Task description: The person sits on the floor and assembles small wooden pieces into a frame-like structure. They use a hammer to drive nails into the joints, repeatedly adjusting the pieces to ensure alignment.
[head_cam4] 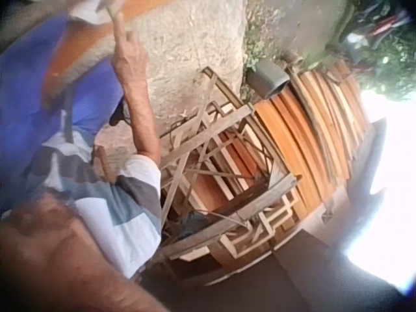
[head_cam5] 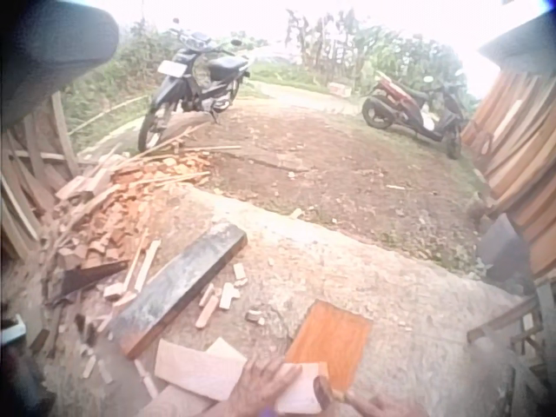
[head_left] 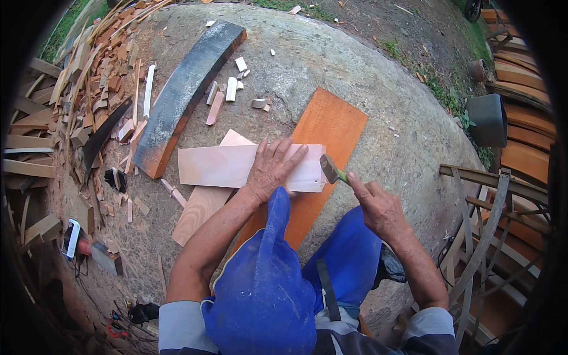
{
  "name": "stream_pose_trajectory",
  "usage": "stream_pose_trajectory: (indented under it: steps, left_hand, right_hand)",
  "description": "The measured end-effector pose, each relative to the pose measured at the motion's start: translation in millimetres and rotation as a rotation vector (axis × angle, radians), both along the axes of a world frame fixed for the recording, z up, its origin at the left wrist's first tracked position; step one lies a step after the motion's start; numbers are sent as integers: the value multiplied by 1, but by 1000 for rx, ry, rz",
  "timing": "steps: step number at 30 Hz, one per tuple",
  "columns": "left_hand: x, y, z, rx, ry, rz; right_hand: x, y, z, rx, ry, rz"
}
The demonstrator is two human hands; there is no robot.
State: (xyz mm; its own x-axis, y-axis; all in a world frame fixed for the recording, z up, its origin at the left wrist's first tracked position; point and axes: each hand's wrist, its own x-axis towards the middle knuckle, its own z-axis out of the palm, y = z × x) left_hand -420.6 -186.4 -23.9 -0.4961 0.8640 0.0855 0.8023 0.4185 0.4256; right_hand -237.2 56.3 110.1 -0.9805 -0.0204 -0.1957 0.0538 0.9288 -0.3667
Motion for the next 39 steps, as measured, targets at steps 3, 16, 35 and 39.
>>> stream_pose_trajectory:
  steps: [3,16,35,39]
  left_hand:
    - [6,-1,-4,13,67,15]
    - [3,-2,-5,-54,129,1]
    - [7,-4,-6,25,50,26]
    - [7,-1,0,-75,228,-66]
  right_hand:
    - [-1,4,0,47,-113,92]
    - [6,-16,-6,106,-131,127]
    - [14,-19,-24,40,-62,90]
    - [20,-23,-52,-295,164,-194]
